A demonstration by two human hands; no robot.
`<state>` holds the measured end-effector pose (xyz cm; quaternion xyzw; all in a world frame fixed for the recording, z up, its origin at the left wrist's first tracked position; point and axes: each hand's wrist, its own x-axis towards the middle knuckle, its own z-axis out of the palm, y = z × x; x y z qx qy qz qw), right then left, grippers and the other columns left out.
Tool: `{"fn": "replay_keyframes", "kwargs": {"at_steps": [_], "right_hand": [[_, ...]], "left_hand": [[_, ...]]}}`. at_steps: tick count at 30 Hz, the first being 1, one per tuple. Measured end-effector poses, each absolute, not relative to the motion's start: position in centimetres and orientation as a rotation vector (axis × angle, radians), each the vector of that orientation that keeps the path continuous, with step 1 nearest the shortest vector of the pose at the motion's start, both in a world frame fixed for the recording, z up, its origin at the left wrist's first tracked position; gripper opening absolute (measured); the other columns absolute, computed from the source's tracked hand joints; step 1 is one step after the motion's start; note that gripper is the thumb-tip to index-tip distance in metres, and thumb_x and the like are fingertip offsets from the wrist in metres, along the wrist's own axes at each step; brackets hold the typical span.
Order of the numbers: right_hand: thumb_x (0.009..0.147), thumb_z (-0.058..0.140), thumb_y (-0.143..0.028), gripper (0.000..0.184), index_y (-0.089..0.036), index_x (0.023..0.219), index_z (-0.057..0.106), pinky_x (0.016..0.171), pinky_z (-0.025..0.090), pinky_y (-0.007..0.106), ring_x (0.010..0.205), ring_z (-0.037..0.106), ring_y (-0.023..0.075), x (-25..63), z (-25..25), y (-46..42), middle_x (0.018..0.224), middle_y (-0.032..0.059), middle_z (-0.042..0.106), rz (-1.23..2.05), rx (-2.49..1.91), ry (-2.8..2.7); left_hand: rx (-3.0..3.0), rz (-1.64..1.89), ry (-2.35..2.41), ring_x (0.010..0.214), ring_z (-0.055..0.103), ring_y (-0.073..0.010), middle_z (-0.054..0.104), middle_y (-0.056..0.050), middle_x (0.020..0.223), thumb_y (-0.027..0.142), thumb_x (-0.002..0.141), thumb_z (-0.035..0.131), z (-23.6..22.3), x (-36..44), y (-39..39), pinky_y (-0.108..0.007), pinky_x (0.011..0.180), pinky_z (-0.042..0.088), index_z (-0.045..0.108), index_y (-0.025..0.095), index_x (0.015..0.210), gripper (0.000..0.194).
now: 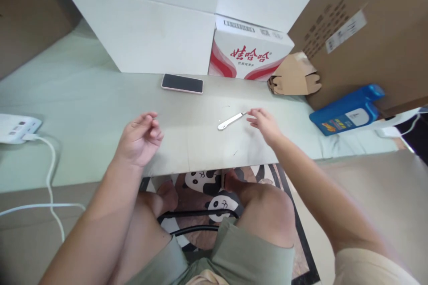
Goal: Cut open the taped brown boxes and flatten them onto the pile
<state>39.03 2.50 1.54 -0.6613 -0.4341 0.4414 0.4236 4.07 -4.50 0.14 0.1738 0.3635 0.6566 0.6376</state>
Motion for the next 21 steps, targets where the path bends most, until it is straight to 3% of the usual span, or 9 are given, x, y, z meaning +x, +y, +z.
{"fn": "replay_keyframes", "kwargs": {"at_steps": [3,6,7,9,11,13,15,17,21], "right_hand": [[0.082,0.074,-0.046,0.027,-0.026,0.101,0.073,0.12,0.044,0.047,0.125,0.066,0.027,33.4,2.2,0.8,0.121,0.0053,0.076,1.052,-1.543,-1.379],[0.094,0.059,-0.052,0.048,-0.026,0.134,0.065,0.128,0.034,0.053,0.151,0.048,0.0307,26.6,3.6,-1.5,0.154,0.009,0.061,0.853,-1.243,-1.964],[0.096,0.056,-0.051,0.052,-0.025,0.141,0.061,0.131,0.029,0.054,0.158,0.038,0.0307,24.2,4.1,-2.4,0.162,0.0088,0.054,0.779,-1.156,-2.097],[0.1,0.048,-0.049,0.055,-0.024,0.149,0.056,0.133,0.022,0.056,0.165,0.023,0.0305,19.7,5.2,-4.1,0.169,0.0063,0.045,0.685,-1.078,-2.304],[0.103,0.044,-0.048,0.058,-0.025,0.155,0.051,0.135,0.017,0.056,0.167,0.018,0.0307,15.9,5.9,-5.5,0.172,0.002,0.04,0.655,-1.048,-2.443],[0.103,0.044,-0.05,0.06,-0.029,0.159,0.047,0.136,0.016,0.055,0.167,0.017,0.0302,12.9,6.1,-6.4,0.174,-0.0033,0.035,0.633,-1.007,-2.547],[0.104,0.044,-0.052,0.061,-0.033,0.161,0.045,0.137,0.017,0.054,0.167,0.016,0.0296,10.7,5.7,-6.6,0.175,-0.0073,0.032,0.606,-0.983,-2.617],[0.104,0.042,-0.053,0.061,-0.034,0.161,0.045,0.137,0.017,0.056,0.167,0.015,0.03,9.0,5.1,-6.4,0.175,-0.0084,0.031,0.597,-0.99,-2.65],[0.103,0.043,-0.054,0.06,-0.034,0.16,0.048,0.138,0.015,0.059,0.167,0.014,0.0315,6.4,4.4,-5.3,0.174,-0.0075,0.032,0.619,-0.991,-2.684]], "left_hand": [[0.375,1.535,0.847,0.064,0.07,-0.0066,0.079,-0.001,0.09,0.005,0.081,0.074,-0.2,4.6,-4.5,-0.015,0.061,0.056,0.075,0.019,0.09,0.018],[0.383,1.542,0.764,0.105,0.076,-0.0154,0.077,-0.003,0.122,0.016,0.083,0.075,-0.3,5.1,-4.8,-0.025,0.089,0.061,0.074,0.023,0.099,0.018],[0.377,1.517,0.727,0.119,0.073,-0.02,0.075,-0.004,0.129,0.026,0.086,0.073,-0.3,5.3,-5.0,-0.031,0.097,0.06,0.074,0.023,0.1,0.014],[0.395,1.489,0.672,0.141,0.061,-0.0278,0.072,-0.004,0.138,0.045,0.093,0.059,0.1,6.0,-5.5,-0.045,0.113,0.054,0.073,0.025,0.103,0.026],[0.468,1.59,0.651,0.158,0.041,-0.0272,0.067,0.003,0.146,0.057,0.097,0.044,0.8,7.0,-6.2,-0.052,0.126,0.04,0.072,0.032,0.11,0.04],[0.483,1.848,0.65,0.167,0.016,-0.0156,0.051,0.022,0.158,0.068,0.094,0.042,2.0,8.1,-6.8,-0.038,0.134,0.027,0.066,0.047,0.122,0.043],[0.409,2.203,0.672,0.168,0.005,-0.0159,0.044,0.023,0.163,0.072,0.092,0.037,3.2,8.7,-7.2,-0.037,0.135,0.022,0.062,0.048,0.129,0.051],[0.382,2.267,0.679,0.168,0.001,-0.0156,0.044,0.022,0.162,0.074,0.09,0.036,4.0,8.4,-7.1,-0.037,0.135,0.02,0.058,0.05,0.133,0.054],[0.388,2.214,0.853,0.167,0.013,-0.0183,0.041,0.02,0.165,0.081,0.089,0.019,3.3,5.6,-6.0,-0.041,0.13,0.029,0.046,0.054,0.143,0.066]]}}
